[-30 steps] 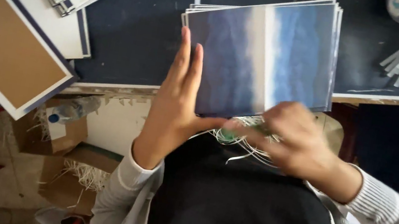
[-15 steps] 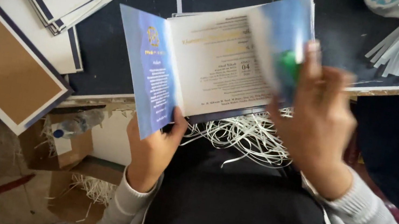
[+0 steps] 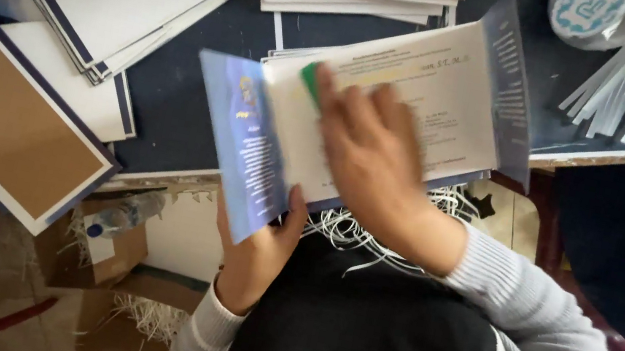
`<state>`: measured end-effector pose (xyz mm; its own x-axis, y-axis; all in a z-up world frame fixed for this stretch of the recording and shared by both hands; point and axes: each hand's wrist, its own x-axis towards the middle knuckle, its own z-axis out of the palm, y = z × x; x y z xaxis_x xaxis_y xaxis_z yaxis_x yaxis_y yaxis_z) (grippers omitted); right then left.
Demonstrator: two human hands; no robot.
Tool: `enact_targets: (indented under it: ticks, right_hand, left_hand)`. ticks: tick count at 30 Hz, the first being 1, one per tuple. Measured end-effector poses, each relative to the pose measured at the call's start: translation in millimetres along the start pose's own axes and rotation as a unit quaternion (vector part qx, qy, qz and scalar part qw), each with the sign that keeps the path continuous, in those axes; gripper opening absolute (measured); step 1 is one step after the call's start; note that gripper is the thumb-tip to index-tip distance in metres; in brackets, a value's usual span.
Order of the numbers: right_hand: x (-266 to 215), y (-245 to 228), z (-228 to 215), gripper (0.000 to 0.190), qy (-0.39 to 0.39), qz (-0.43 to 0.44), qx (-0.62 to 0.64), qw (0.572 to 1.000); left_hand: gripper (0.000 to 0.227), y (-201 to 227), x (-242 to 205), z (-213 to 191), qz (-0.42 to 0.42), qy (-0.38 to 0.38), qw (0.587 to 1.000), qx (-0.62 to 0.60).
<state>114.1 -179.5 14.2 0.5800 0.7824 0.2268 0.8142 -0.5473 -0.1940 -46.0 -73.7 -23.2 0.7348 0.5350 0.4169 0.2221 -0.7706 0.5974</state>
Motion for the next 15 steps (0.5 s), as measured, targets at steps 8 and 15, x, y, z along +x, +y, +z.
enact_targets:
  ticks: [8,15]
  right_hand:
    - [32,77,3,0.044,-0.040,0.066,-0.260,0.963]
    - [-68,59,37,0.031,0.026,-0.187,-0.460,0.868]
  left_hand:
    - [0.040,-3,21,-8,0.035,-0.091,0.995,-0.016]
    - [0.095,0,32,-14,0.062,-0.136,0.989,0.001]
